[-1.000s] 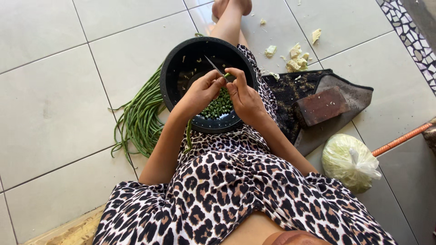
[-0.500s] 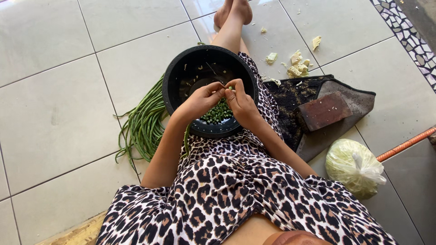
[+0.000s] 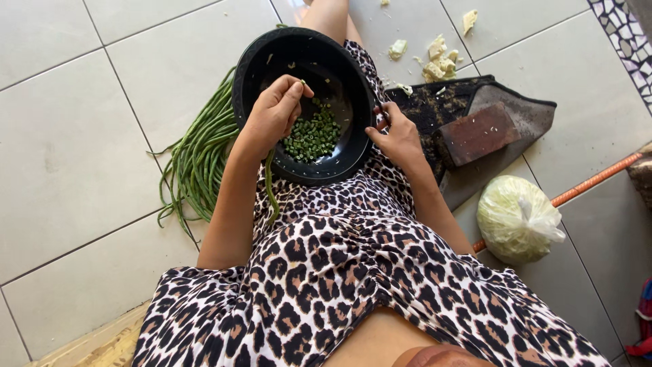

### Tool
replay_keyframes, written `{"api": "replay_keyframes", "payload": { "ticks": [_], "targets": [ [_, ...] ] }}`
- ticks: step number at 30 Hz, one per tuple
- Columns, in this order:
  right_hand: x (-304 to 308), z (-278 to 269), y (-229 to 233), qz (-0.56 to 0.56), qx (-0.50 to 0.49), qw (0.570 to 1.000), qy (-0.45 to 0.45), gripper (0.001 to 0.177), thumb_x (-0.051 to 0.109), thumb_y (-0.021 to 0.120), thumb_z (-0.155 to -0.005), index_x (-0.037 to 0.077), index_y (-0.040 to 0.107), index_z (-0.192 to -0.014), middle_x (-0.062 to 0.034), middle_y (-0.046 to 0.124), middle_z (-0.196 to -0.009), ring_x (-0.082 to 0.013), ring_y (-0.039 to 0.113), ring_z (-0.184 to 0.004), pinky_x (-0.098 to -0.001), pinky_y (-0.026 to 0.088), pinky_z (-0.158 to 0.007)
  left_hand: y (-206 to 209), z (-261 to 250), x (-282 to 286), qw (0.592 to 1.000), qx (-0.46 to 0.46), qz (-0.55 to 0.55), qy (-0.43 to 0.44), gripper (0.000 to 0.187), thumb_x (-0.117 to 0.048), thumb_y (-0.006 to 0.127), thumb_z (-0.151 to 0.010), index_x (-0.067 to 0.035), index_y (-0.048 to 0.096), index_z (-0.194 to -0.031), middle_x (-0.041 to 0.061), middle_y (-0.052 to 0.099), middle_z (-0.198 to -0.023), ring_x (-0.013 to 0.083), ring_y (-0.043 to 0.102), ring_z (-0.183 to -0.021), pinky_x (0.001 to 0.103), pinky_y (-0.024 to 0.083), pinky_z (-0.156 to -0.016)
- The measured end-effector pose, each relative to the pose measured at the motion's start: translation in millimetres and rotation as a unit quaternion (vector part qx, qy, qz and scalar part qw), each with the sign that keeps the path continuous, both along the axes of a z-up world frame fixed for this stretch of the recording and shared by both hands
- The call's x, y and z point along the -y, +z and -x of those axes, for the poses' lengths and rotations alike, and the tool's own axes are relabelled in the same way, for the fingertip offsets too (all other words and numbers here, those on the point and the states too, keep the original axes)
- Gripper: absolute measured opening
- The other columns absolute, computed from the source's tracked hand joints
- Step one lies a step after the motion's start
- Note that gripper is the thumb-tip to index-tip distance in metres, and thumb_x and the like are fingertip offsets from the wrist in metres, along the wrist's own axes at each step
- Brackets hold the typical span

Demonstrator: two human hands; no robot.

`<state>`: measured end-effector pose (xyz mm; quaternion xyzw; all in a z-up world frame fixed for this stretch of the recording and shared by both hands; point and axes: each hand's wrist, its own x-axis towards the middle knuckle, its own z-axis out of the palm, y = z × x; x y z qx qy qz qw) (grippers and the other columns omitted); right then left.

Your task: The person sits on the floor and cuts long beans into small pieces using a knife, dropping the pieces into a black bowl held between their legs.

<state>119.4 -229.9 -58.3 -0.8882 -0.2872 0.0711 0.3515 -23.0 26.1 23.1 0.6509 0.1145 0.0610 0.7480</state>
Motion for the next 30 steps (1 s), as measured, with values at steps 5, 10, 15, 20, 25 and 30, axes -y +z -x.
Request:
{"api": "replay_keyframes", "payload": {
  "ticks": [5, 10, 15, 20, 25, 30],
  "targets": [
    [16.4, -4.2, 15.5, -0.011, -0.176, 0.979, -0.1, 0.051, 0.023, 0.073, -0.086, 0.013, 0.058, -0.134, -0.005, 0.074, -0.094, -0.0162, 0.069, -0.077, -0.0334, 0.054, -0.066, -6.1, -6.6, 12.2, 1.0, -0.007, 0.007, 0.016, 0.026, -0.028, 0.047, -0.111, -0.007, 0.063, -0.111, -0.008, 0.045, -0.066, 0.0007, 0.035, -0.05, 0.02, 0.03, -0.044],
    [2.5, 9.4, 11.6, -0.039, -0.216, 0.975, -0.037, 0.062, 0.027, 0.079, -0.086, 0.012, 0.048, -0.138, -0.0088, 0.072, -0.089, -0.019, 0.069, -0.083, -0.034, 0.054, -0.074, -12.4, -10.3, 22.1, 0.998, -0.021, 0.057, 0.029, 0.028, -0.03, 0.047, -0.112, -0.007, 0.062, -0.111, -0.008, 0.045, -0.067, 0.0008, 0.033, -0.05, 0.02, 0.029, -0.044],
    [21.7, -0.2, 22.9, -0.063, -0.173, 0.98, -0.074, 0.056, 0.023, 0.075, -0.085, 0.009, 0.048, -0.132, -0.0095, 0.071, -0.09, -0.0203, 0.071, -0.083, -0.0349, 0.055, -0.074, -19.1, -16.1, 26.4, 0.996, -0.009, 0.085, 0.017, 0.027, -0.03, 0.047, -0.111, -0.007, 0.061, -0.112, -0.006, 0.045, -0.066, 0.0016, 0.031, -0.048, 0.021, 0.027, -0.043],
    [64.3, -18.6, 43.6, 0.023, -0.141, 0.982, -0.128, 0.049, 0.021, 0.069, -0.083, 0.008, 0.049, -0.126, -0.0121, 0.071, -0.086, -0.0223, 0.072, -0.08, -0.0347, 0.054, -0.076, -48.8, -24.1, 42.9, 0.992, -0.039, 0.12, 0.014, 0.026, -0.028, 0.046, -0.11, -0.007, 0.06, -0.114, -0.005, 0.047, -0.068, 0.0021, 0.033, -0.047, 0.021, 0.029, -0.043],
    [76.3, -12.8, 29.7, 0.047, -0.12, 0.983, -0.133, 0.057, 0.027, 0.073, -0.081, 0.005, 0.05, -0.128, -0.0195, 0.068, -0.087, -0.0334, 0.069, -0.081, -0.0408, 0.053, -0.08, -76.1, -29.0, 41.1, 0.988, -0.032, 0.148, 0.027, 0.026, -0.024, 0.046, -0.11, -0.004, 0.062, -0.116, -0.004, 0.049, -0.074, 0.0029, 0.038, -0.053, 0.022, 0.036, -0.049],
    [76.6, -8.8, 27.2, 0.098, -0.022, 0.987, -0.124, 0.053, 0.04, 0.074, -0.097, 0.008, 0.056, -0.135, -0.0168, 0.065, -0.11, -0.0344, 0.069, -0.096, -0.0462, 0.053, -0.087, -61.9, -23.4, 42.6, 0.998, -0.06, 0.013, 0.001, 0.026, -0.023, 0.047, -0.109, -0.007, 0.064, -0.121, -0.004, 0.055, -0.076, 0.0015, 0.051, -0.059, 0.019, 0.045, -0.053]
  ]
}}
